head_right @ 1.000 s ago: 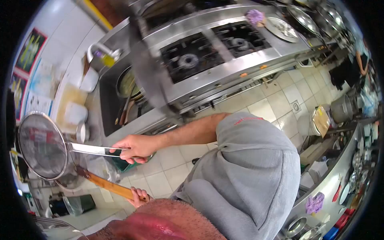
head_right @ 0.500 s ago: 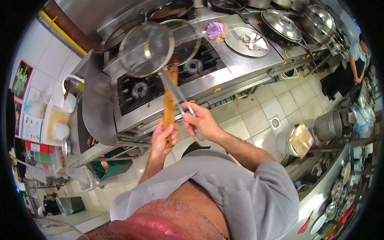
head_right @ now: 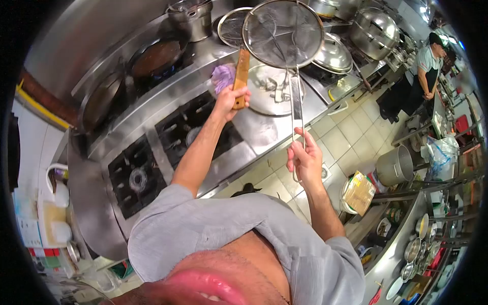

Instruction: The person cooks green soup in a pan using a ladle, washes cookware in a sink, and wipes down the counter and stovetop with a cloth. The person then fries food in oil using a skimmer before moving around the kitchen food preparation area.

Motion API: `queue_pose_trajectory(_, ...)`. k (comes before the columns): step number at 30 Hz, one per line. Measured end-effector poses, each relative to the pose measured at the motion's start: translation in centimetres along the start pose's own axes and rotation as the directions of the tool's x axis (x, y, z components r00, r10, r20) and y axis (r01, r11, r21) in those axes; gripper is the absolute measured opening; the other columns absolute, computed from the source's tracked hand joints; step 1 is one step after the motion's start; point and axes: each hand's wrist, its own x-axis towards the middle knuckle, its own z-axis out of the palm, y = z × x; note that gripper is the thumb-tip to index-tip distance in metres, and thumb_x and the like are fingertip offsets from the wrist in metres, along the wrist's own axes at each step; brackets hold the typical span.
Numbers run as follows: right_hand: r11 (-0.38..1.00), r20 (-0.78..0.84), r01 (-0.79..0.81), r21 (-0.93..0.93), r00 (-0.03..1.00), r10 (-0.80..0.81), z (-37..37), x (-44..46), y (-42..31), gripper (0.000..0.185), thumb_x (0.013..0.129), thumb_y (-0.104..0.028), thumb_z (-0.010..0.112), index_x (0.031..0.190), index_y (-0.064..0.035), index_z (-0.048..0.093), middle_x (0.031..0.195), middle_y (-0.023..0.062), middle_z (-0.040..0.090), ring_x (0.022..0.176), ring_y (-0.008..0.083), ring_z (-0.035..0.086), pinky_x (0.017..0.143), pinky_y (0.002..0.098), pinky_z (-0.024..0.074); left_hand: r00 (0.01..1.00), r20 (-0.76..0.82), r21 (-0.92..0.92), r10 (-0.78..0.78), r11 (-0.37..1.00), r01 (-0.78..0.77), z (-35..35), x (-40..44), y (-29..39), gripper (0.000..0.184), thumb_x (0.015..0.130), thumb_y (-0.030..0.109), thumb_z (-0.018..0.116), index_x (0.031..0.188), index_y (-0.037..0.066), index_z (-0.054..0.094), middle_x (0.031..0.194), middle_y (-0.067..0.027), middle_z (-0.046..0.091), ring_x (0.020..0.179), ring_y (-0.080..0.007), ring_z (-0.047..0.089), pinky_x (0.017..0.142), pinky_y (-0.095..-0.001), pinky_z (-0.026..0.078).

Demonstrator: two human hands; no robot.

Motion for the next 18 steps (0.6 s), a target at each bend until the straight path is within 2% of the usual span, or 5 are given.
queue_pose_trajectory(4,0.999,-0.091,0.034,0.021,0.995,-0.032,-2.5,2.9,-1.0,0.038,0.086,-0.006,0.048,0.121,0.0013,0.036,0.060,0.0045,0.050,0.039,0.0105,0.043,0.037,0.0221,0.0364,0.999,-0.039,0.195,0.019,0.981,-0.011,-0.4,10.7,0.9,0.013,0.079,0.011,0.059,0.086,0.001,0.053,0.071,-0.0068,0.058,0.059,-0.0140,0.056,0.055,-0.0262,0.048)
queue_pose_trajectory(9,0.998,-0.152,0.053,0.025,0.987,-0.048,-5.7,5.3,-1.4,0.037,0.086,-0.007,0.049,0.120,0.0015,0.038,0.060,0.0051,0.050,0.038,0.0095,0.043,0.034,0.0218,0.0361,0.985,-0.133,0.170,0.107,0.982,-0.084,-1.4,19.6,-0.7,0.020,0.072,0.017,0.063,0.083,0.001,0.056,0.066,-0.0051,0.056,0.056,-0.0152,0.056,0.049,-0.0246,0.045)
queue_pose_trajectory(13,0.999,-0.149,0.023,0.041,0.989,-0.016,-8.4,7.7,-2.0,0.036,0.086,-0.006,0.049,0.120,0.0006,0.039,0.060,0.0049,0.050,0.038,0.0094,0.042,0.034,0.0217,0.0358,0.962,-0.265,0.310,-0.061,0.940,0.145,-0.5,21.5,-0.5,0.044,0.070,0.036,0.068,0.101,0.009,0.054,0.095,-0.0073,0.058,0.083,-0.0196,0.057,0.075,-0.0438,0.045)
queue_pose_trajectory(16,0.997,-0.130,-0.007,0.082,0.991,0.018,-10.7,9.4,-2.7,0.036,0.086,-0.007,0.049,0.121,-0.0006,0.039,0.060,0.0047,0.050,0.038,0.0100,0.042,0.034,0.0219,0.0353,0.951,-0.096,-0.134,-0.295,0.950,0.282,-1.0,23.4,-2.7,0.079,0.067,0.060,0.061,0.128,0.018,0.034,0.135,-0.0156,0.025,0.106,-0.0415,0.045,0.080,-0.0662,0.033)
queue_pose_trajectory(18,0.996,-0.097,-0.023,0.081,0.995,0.031,-12.1,10.8,-3.2,0.036,0.086,-0.007,0.049,0.121,-0.0011,0.038,0.060,0.0046,0.050,0.038,0.0102,0.043,0.034,0.0220,0.0353,0.956,-0.127,-0.285,-0.266,0.933,0.221,1.0,25.1,-3.3,0.079,0.065,0.060,0.063,0.124,0.015,0.037,0.125,-0.0153,0.036,0.105,-0.0415,0.046,0.080,-0.0642,0.034)
